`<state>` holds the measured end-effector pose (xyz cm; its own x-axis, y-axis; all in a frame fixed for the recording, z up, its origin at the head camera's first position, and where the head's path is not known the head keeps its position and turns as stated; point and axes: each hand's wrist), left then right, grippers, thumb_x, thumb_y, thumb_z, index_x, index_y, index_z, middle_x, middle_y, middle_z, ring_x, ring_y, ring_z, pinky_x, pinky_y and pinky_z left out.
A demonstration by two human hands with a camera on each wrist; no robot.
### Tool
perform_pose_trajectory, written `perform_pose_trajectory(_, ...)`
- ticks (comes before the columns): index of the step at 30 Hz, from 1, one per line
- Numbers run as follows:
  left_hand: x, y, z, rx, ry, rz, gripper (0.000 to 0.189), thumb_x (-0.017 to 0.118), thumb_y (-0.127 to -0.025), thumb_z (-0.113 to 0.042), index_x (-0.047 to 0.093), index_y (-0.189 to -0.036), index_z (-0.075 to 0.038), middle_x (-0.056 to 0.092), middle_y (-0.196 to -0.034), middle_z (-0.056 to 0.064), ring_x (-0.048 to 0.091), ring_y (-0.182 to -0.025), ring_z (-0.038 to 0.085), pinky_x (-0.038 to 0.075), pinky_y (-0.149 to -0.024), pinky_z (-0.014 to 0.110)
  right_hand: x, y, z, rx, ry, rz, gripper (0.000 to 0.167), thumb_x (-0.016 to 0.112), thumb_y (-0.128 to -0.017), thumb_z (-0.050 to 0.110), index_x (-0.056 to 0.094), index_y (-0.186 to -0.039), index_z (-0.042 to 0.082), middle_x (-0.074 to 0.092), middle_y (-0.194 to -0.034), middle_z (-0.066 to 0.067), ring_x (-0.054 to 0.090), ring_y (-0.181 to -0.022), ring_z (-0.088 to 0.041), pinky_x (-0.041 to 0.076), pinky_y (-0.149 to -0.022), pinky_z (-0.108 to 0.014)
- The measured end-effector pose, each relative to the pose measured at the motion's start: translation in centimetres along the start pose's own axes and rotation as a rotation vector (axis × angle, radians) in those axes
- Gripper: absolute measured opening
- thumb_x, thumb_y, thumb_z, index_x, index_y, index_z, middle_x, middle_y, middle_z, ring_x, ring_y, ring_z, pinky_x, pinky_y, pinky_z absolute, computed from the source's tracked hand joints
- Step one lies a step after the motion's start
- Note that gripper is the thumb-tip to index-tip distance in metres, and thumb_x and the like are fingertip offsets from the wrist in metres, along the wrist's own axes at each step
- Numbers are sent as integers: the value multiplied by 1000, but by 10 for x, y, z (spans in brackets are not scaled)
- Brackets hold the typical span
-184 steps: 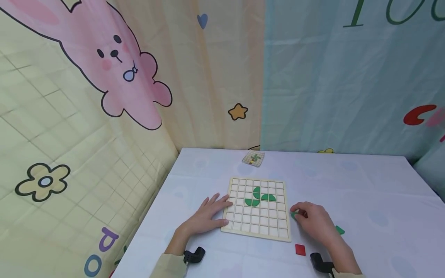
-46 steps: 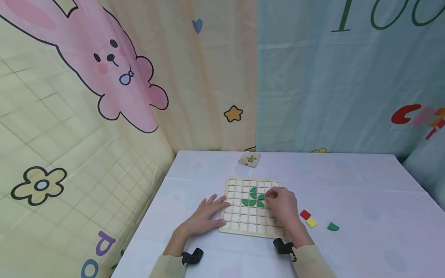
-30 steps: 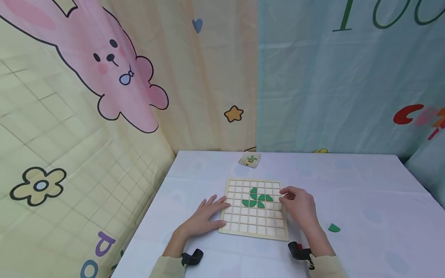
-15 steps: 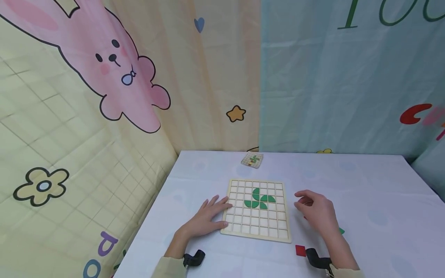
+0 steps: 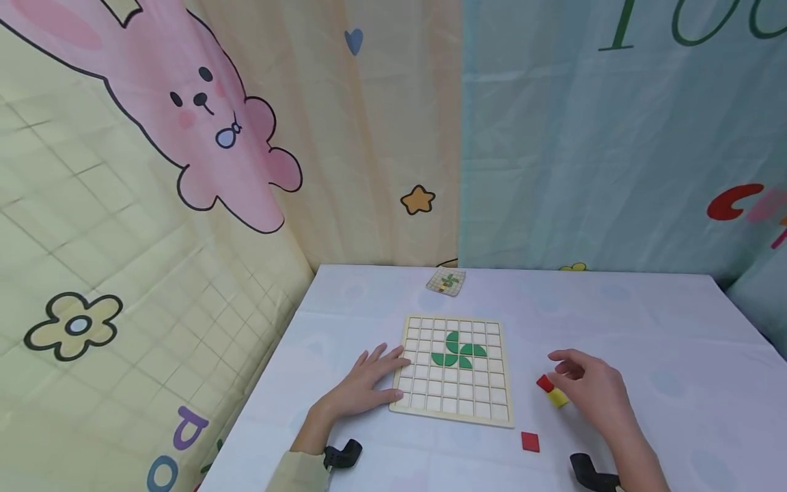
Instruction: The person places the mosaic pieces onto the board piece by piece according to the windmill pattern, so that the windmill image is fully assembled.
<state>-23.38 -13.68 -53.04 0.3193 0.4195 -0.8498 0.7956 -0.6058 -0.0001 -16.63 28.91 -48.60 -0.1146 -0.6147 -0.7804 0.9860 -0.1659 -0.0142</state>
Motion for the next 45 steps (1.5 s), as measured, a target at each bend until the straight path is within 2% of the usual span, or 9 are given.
perform_pose_trajectory(4,1,1,1,-10,-12,1,60,58,-96,-54,44,-152,-35,21,-165,-12,6,-154,24,2,-122,55,-5,1,-11,1,24,55,49,80,-85,20,64,-126,1,68,-103,-16,60,-93,-34,60,-69,-42)
perform_pose_trajectory(8,2,1,2,-10,-15,-1,60,59,-96,-54,44,-151,-36,22,-165,-12,6,-154,24,3,-121,55,-10,3,-21,3,30,93,53,81,-85,22,62,-129,0,67,-106,-19,59,-95,-36,60,-70,-43)
perform_pose_trajectory(12,1,1,3,4,-10,-1,60,58,-96,-54,44,-152,-35,22,-166,-11,6,-154,25,3,-121,56,-14,5,-34,12,38,104,57,83,-83,23,61,-130,-1,67,-108,-20,59,-95,-36,60,-70,-42)
perform_pose_trajectory(19,-2,1,1,11,-12,4,61,58,-97,-54,43,-153,-33,20,-166,-10,5,-154,26,2,-121,56,-19,7,-53,18,77,131,62,86,-80,24,61,-129,-3,64,-115,-27,58,-98,-40,58,-77,-53)
perform_pose_trajectory(26,-5,1,-2,12,1,3,60,59,-97,-51,44,-152,-31,21,-166,-8,6,-154,28,3,-121,57,-21,7,-67,79,84,163,67,88,-77,28,60,-130,-3,56,-125,-36,54,-107,-49,56,-81,-57)
perform_pose_trajectory(30,-2,0,-1,15,3,10,61,59,-97,-52,44,-152,-32,21,-166,-10,5,-154,26,3,-121,56,-21,9,-72,108,83,167,68,88,-77,30,61,-129,-5,56,-123,-36,53,-106,-48,57,-80,-55)
perform_pose_trajectory(34,-1,-1,1,16,-1,13,62,58,-97,-55,44,-153,-33,20,-166,-12,5,-154,25,3,-121,55,-20,10,-78,121,90,175,62,87,-79,30,64,-125,-5,58,-119,-33,53,-104,-47,56,-79,-55)
perform_pose_trajectory(41,-2,-1,-1,2,-5,20,61,58,-97,-56,43,-152,-34,18,-166,-14,4,-154,24,2,-122,54,-16,8,-86,114,104,138,49,87,-79,26,70,-115,-2,61,-110,-27,56,-96,-39,56,-76,-52)
perform_pose_trajectory(45,-3,0,-2,-2,-12,18,61,58,-97,-55,44,-153,-33,18,-166,-12,4,-154,24,2,-122,54,-15,6,-86,110,86,135,50,87,-79,27,69,-115,-3,62,-109,-26,56,-94,-38,57,-74,-50)
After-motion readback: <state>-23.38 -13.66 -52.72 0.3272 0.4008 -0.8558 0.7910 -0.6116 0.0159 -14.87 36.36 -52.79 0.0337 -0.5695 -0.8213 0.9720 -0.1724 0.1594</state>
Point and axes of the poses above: each hand's wrist, its own y-axis away from the middle knuckle, its own x-axis out of the palm, z = x × y
